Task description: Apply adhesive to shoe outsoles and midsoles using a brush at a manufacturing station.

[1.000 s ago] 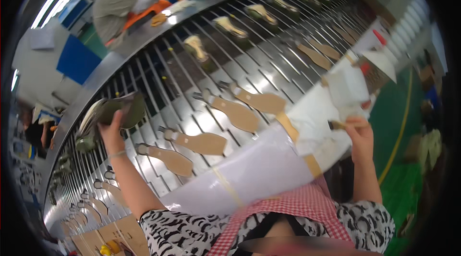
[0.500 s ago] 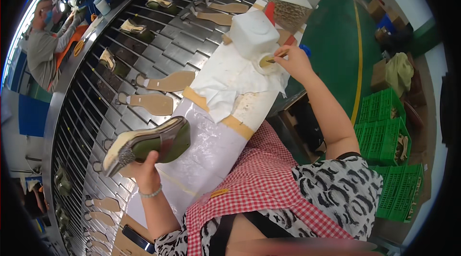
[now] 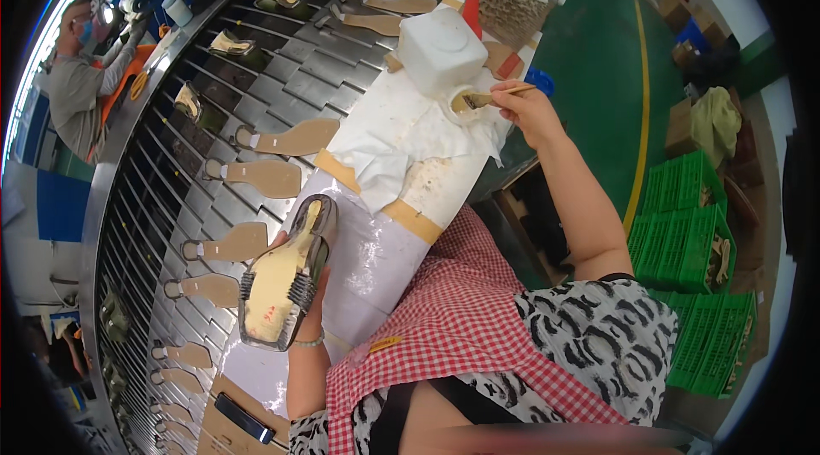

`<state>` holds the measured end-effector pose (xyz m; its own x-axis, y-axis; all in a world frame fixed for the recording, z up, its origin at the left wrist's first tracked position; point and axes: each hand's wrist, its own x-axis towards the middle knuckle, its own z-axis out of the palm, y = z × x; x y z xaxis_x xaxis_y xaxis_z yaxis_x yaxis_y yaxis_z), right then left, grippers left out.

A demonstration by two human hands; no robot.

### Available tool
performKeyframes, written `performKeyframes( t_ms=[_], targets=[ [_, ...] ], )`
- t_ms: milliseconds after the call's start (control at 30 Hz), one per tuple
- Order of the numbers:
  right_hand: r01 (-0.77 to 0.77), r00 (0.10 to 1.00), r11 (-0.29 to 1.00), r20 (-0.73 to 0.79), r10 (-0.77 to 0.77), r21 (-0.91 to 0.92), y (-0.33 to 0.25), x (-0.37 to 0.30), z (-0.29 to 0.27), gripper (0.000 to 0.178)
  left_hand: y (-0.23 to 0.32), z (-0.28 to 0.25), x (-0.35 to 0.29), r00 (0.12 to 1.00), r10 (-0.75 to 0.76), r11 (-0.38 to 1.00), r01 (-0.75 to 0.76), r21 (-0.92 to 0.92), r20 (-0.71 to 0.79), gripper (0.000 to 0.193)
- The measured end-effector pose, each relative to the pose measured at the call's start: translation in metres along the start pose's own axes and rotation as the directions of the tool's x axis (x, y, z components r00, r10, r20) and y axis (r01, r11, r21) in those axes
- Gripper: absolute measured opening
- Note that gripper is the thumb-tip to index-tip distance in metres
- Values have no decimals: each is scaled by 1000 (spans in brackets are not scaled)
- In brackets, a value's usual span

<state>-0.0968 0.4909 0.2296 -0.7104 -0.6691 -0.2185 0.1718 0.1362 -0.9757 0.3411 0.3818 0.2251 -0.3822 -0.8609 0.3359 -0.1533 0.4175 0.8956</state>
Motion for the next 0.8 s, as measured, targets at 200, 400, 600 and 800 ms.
performKeyframes(
  t_ms=[200,400,600,800],
  targets=[
    [-275,942,878,-74,328,392,24,4,5,23,39,6,2,994,95,981,-102,163,50,78],
    [-395,870,687,7,494,611,35,9,6,19,38,14,-22,984,-164,975,149,-165,-75,75],
    [-302,922,611,386,-7,732,-3,-27,-26,17,12,28,-44,997,-58,978,47,-202,-53,62],
    [50,824,899,490,-284,435,-38,-159,85,14,-49,48,-71,940,-339,899,334,-281,33,43]
  ],
)
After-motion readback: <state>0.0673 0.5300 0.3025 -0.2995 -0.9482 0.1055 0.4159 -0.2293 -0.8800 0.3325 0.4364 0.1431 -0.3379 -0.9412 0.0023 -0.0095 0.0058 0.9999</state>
